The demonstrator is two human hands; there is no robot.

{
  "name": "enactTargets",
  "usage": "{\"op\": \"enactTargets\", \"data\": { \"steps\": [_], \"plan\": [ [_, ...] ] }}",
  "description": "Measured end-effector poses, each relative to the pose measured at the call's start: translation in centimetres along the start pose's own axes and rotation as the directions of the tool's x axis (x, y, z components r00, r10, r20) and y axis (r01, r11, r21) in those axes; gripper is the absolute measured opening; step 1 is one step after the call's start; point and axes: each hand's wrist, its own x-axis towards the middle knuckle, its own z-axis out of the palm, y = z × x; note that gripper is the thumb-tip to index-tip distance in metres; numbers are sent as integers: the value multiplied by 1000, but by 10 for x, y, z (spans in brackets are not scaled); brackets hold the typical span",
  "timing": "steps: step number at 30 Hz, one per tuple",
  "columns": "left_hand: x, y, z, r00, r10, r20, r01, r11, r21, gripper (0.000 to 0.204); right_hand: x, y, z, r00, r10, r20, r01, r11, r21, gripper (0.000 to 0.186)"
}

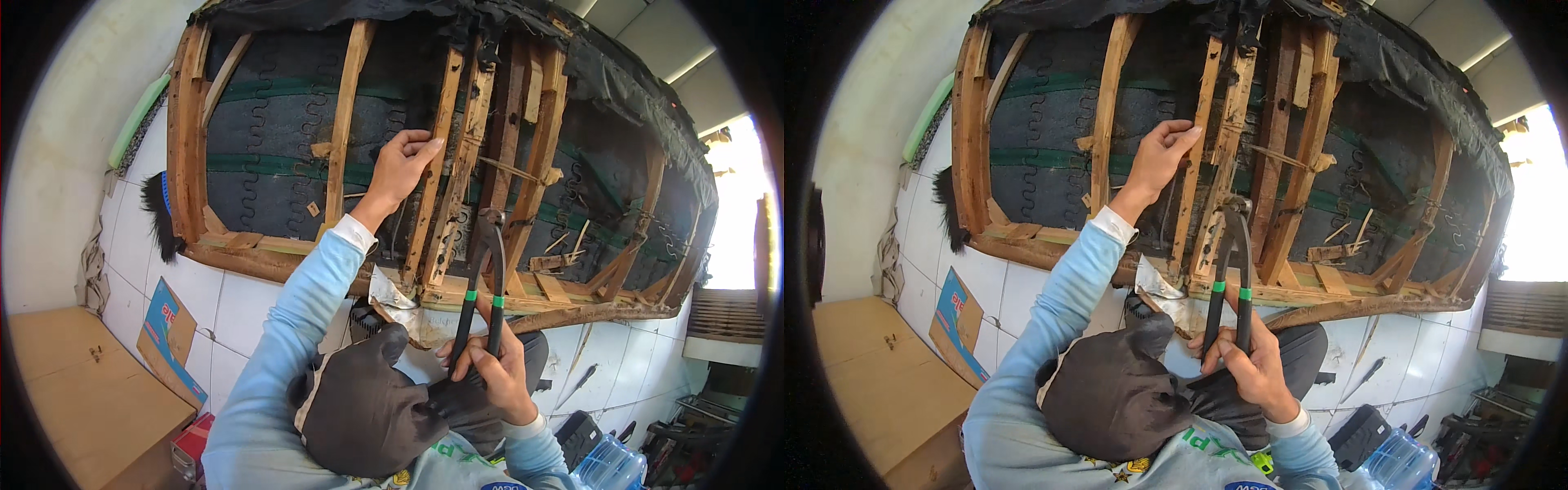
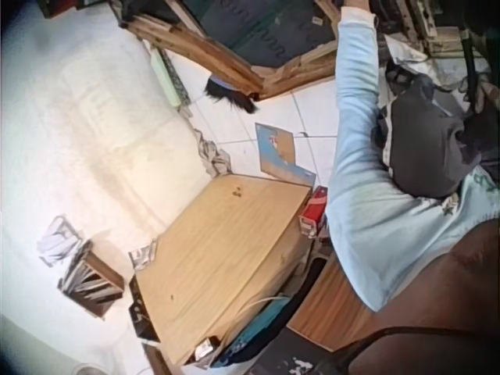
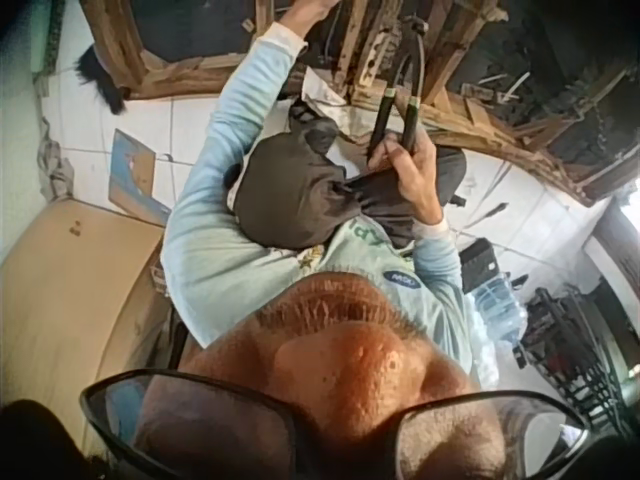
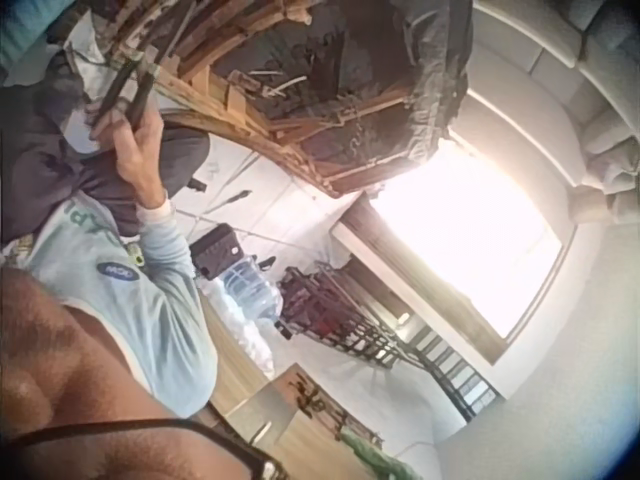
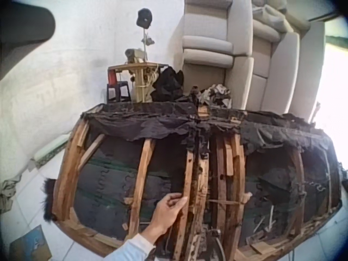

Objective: The person is repairing a wooden furniture frame by removing staples and fabric. They use a screwdriver to pry up staples and pliers to pull them out, then peel away the fabric covering the frame.

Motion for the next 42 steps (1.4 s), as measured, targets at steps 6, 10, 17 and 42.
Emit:
{"op": "enactTargets", "data": {
  "steps": [6,10,17,42],
  "plan": [
    [29,10,2,999,41,11,-40,997,-69,55,10,0,-1,998,-42,-43,44,998,47,80],
    [45,21,7,997,82,1,-82,995,-58,54,12,2,-1,998,-23,-58,27,998,57,80],
    [69,38,19,993,115,-40,-116,993,-19,57,8,9,-1,998,-4,-67,9,997,70,78],
    [87,45,14,980,199,-17,-196,976,97,54,117,-87,3,995,-65,-78,57,993,-100,68]
  ]
}}
